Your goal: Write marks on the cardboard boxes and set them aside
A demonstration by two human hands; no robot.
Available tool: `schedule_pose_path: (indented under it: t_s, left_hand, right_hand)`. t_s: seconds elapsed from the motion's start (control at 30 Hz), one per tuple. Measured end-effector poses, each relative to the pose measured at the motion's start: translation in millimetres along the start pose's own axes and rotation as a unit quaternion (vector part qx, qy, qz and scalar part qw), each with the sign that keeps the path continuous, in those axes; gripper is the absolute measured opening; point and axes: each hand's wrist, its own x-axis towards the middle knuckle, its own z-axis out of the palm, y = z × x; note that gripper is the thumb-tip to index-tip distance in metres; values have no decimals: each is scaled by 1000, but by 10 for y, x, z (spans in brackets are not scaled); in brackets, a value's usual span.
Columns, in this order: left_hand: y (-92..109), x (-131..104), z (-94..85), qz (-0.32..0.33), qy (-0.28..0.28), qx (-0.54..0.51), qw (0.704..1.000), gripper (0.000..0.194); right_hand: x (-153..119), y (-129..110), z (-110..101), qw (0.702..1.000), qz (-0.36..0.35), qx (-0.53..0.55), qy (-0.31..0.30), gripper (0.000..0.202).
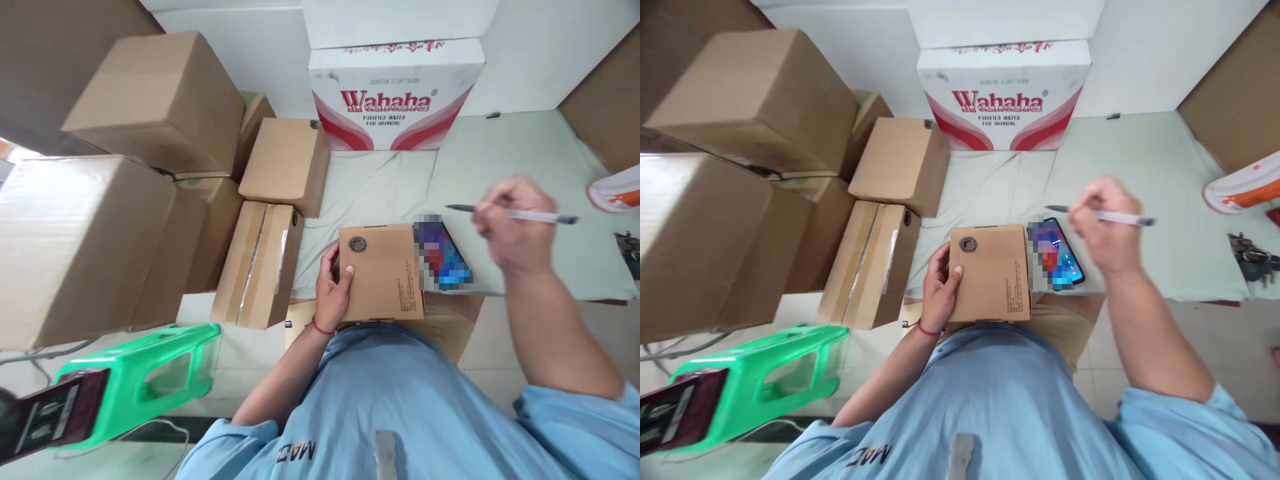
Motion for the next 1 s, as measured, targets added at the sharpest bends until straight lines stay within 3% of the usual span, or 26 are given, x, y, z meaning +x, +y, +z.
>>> schedule_pose_path:
  t_s: [0.03,0.1,0.2,0.27,0.5,1.0]
  left_hand:
    - [-1,10,12,3,-1,4,1000,64]
    - [1,26,29,3,-4,9,1000,63]
    - [14,31,34,-5,-13,9,1000,63]
    - [23,26,31,-7,-15,11,1000,64]
    - [21,66,35,-1,-14,7,1000,60]
    - [-88,103,5,20,-18,31,999,57]
  right_hand:
    - [-33,-146,209,993,20,112,-40,13]
    - [-84,-373,637,968,52,204,-134,17]
    - [-148,-516,1121,950,73,225,-202,14]
    - [-194,-496,1270,955,60,205,-206,9]
    - [-260,-325,1216,962,46,186,-196,9]
    - [-246,-388,1271,966,0,81,-246,12]
